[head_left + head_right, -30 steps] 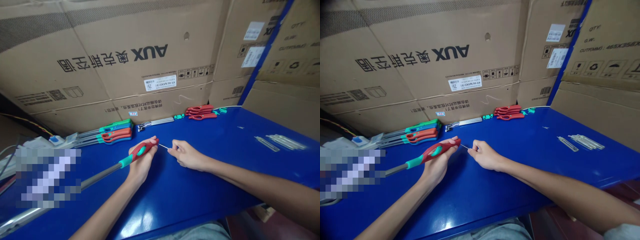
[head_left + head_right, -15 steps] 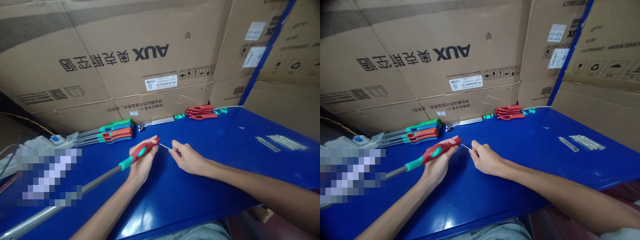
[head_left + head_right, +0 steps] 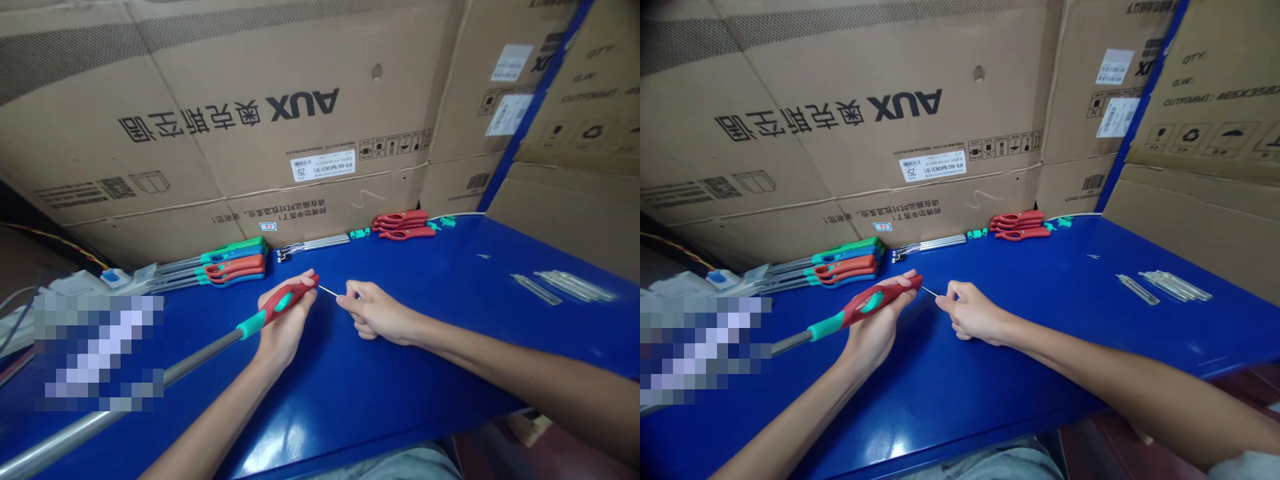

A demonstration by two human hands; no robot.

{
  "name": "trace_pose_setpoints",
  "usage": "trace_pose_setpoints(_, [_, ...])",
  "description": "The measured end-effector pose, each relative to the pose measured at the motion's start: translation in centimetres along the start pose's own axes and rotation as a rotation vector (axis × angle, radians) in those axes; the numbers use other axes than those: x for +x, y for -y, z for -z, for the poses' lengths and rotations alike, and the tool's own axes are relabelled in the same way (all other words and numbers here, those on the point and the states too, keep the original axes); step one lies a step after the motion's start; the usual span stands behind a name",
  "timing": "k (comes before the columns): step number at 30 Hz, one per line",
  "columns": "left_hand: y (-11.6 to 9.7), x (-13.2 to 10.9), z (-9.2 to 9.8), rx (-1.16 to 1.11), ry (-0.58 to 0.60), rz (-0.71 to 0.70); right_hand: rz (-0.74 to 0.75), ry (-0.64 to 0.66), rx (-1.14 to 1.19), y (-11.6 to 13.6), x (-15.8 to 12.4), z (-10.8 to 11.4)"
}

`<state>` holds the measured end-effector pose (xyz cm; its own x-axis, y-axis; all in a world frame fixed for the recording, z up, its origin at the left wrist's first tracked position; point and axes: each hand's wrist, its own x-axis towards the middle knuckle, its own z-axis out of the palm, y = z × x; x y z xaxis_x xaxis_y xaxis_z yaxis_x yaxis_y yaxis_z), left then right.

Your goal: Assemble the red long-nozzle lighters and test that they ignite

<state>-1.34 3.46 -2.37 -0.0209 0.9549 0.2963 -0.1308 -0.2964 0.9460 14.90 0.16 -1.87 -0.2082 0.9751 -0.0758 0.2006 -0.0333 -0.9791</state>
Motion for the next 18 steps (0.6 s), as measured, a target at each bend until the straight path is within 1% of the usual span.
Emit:
trace_pose_setpoints(3, [-0.1, 0.0, 0.0, -0.005, 0.001, 0.005, -0.014, -0.020, 0.047, 0.1, 0.0, -0.1])
trace_pose_setpoints(7, [-0.1, -0.1, -0.1, -0.011, -0.010, 0.015, -0.097, 0.045, 0.147, 0.4, -0.1, -0.1])
trace_pose_setpoints(10, [0.0, -0.1, -0.1, -0.020, -0.012, 0.017, -0.140, 0.064, 0.216, 0.6, -0.1, 0.1])
trace_pose_setpoints(14, [0.1, -0.1, -0.2, -0.029, -0.009, 0.030, -0.211, 0.123, 0.314, 0.9, -0.2, 0.4])
trace_pose_setpoints(18, [0.1, -0.1, -0.3, -0.051, -0.012, 0.046, -0.259, 0.147, 0.359, 1.1, -0.2, 0.7])
